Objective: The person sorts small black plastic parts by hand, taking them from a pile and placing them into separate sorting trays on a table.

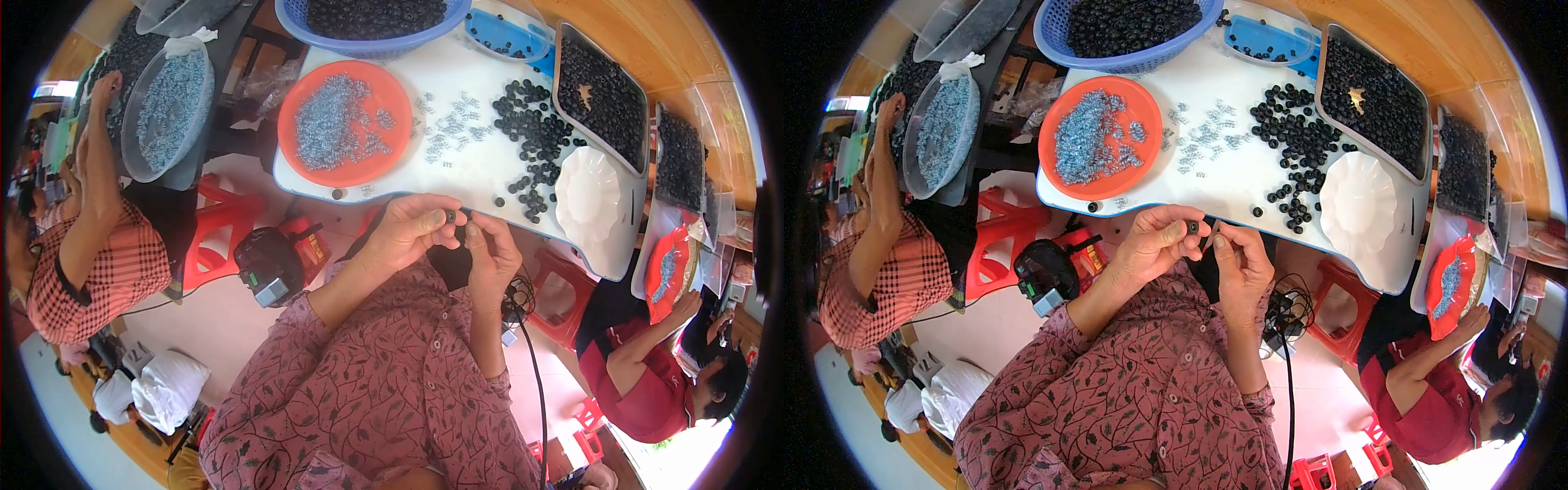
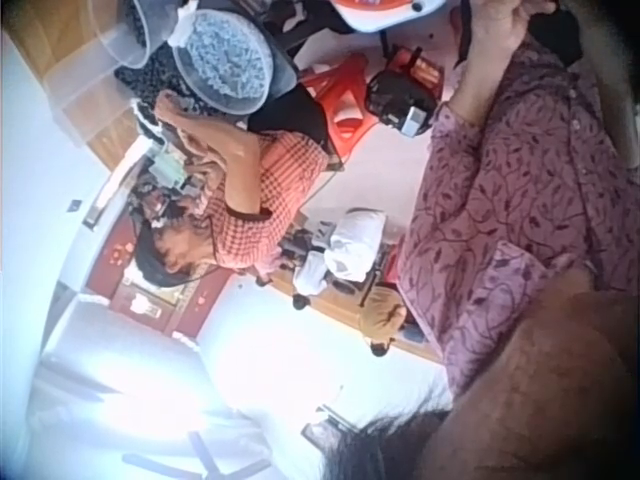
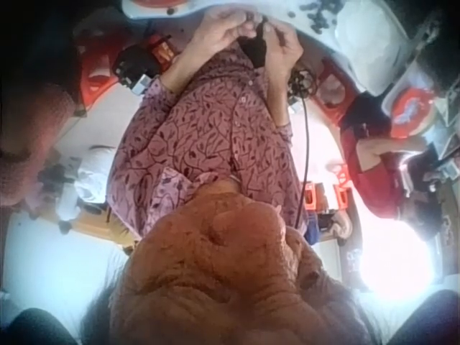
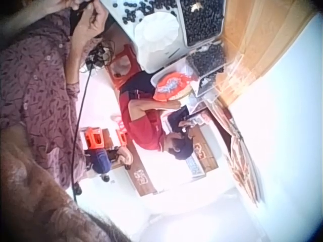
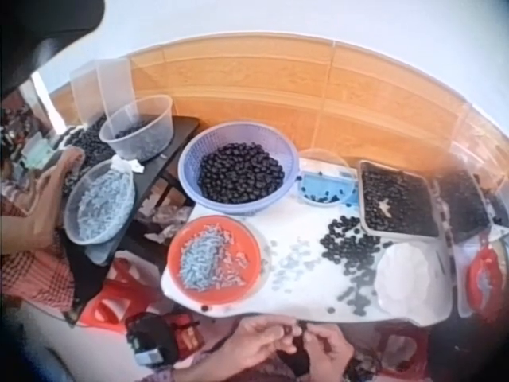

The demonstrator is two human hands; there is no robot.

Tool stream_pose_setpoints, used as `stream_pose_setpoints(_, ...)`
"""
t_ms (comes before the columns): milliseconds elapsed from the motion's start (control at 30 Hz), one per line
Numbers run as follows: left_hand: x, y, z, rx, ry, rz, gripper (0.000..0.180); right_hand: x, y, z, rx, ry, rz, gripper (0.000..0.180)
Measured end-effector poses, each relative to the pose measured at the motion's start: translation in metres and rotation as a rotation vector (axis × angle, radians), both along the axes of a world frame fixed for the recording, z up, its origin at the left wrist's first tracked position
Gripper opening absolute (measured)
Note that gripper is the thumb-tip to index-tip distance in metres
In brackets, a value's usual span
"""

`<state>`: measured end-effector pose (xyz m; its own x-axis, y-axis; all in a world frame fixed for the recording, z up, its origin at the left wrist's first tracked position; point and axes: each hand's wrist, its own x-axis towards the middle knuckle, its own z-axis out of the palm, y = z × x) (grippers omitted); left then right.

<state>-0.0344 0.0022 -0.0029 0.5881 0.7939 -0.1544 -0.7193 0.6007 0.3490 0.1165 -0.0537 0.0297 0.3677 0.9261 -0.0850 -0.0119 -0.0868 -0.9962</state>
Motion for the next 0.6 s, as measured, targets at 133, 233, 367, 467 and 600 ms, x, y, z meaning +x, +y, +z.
stream_pose_setpoints(133,0.000,-0.001,0.005,0.021,-0.036,0.008,0.027,-0.002,0.001,-0.001,0.003,0.020,0.007,0.018)
stream_pose_setpoints(233,0.000,0.000,0.008,0.015,-0.010,-0.001,0.025,-0.003,0.003,-0.001,0.006,0.023,0.010,0.018)
stream_pose_setpoints(367,0.002,0.001,0.008,0.011,0.023,-0.002,0.023,-0.007,0.005,0.000,0.004,0.023,0.010,0.017)
stream_pose_setpoints(467,0.004,-0.001,0.003,-0.004,0.034,0.013,0.021,-0.008,0.008,0.000,0.042,-0.053,0.024,0.017)
stream_pose_setpoints(600,0.006,0.002,0.012,0.010,0.113,0.032,0.021,-0.008,0.007,-0.001,0.042,-0.048,0.016,0.017)
